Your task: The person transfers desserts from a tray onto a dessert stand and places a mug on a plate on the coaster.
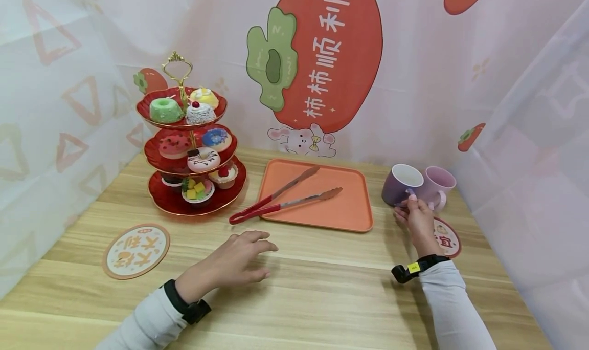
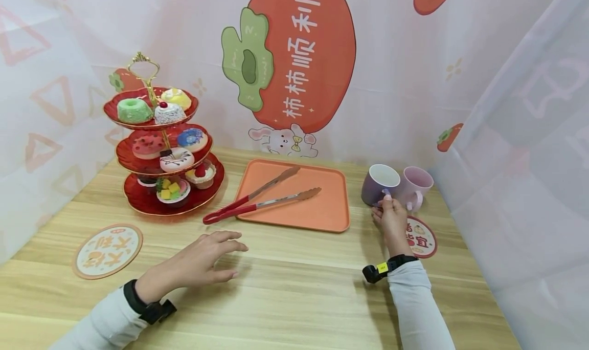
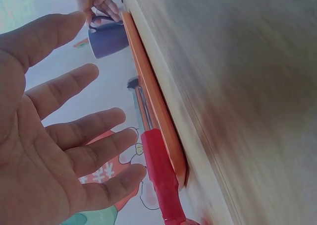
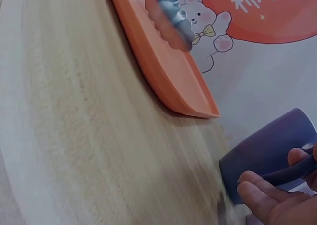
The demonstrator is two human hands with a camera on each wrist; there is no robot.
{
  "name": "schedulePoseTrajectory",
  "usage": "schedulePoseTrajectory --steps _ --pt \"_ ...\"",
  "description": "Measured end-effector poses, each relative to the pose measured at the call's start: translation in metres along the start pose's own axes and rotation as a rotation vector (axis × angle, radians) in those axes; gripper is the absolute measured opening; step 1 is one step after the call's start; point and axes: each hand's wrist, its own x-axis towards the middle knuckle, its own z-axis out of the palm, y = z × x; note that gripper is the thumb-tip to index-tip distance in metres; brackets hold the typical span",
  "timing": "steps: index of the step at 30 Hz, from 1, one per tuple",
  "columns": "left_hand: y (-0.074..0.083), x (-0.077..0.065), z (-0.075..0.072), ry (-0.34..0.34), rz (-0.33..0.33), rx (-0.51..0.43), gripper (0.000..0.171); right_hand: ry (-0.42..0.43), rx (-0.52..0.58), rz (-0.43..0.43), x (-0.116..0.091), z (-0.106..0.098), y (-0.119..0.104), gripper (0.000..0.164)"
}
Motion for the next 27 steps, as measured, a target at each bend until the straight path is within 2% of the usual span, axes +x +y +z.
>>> schedulePoseTrajectory --steps 3,9,18,21,27 --pt "-0.001 -0.001 -0.001 0.009 -0.005 0.005 0.042 0.01 -0.004 -0.013 -0.001 0.0 -0.001 0.043" --pt "-0.002 -0.002 -0.002 0.017 -0.015 0.01 0.044 0.004 0.08 -0.05 -0.004 0.0 -0.002 0.038" --pt "-0.001 -0.002 -0.003 0.008 -0.023 -0.014 0.044 -0.113 0.142 -0.105 -0.015 -0.002 -0.008 0.041" --pt "-0.001 -0.002 -0.003 0.007 -0.027 -0.01 0.044 -0.156 0.129 -0.118 -0.021 -0.001 -0.01 0.042" --pt "-0.002 -0.002 -0.004 0.03 -0.027 0.02 0.045 -0.239 0.162 -0.146 -0.036 0.005 -0.017 0.034"
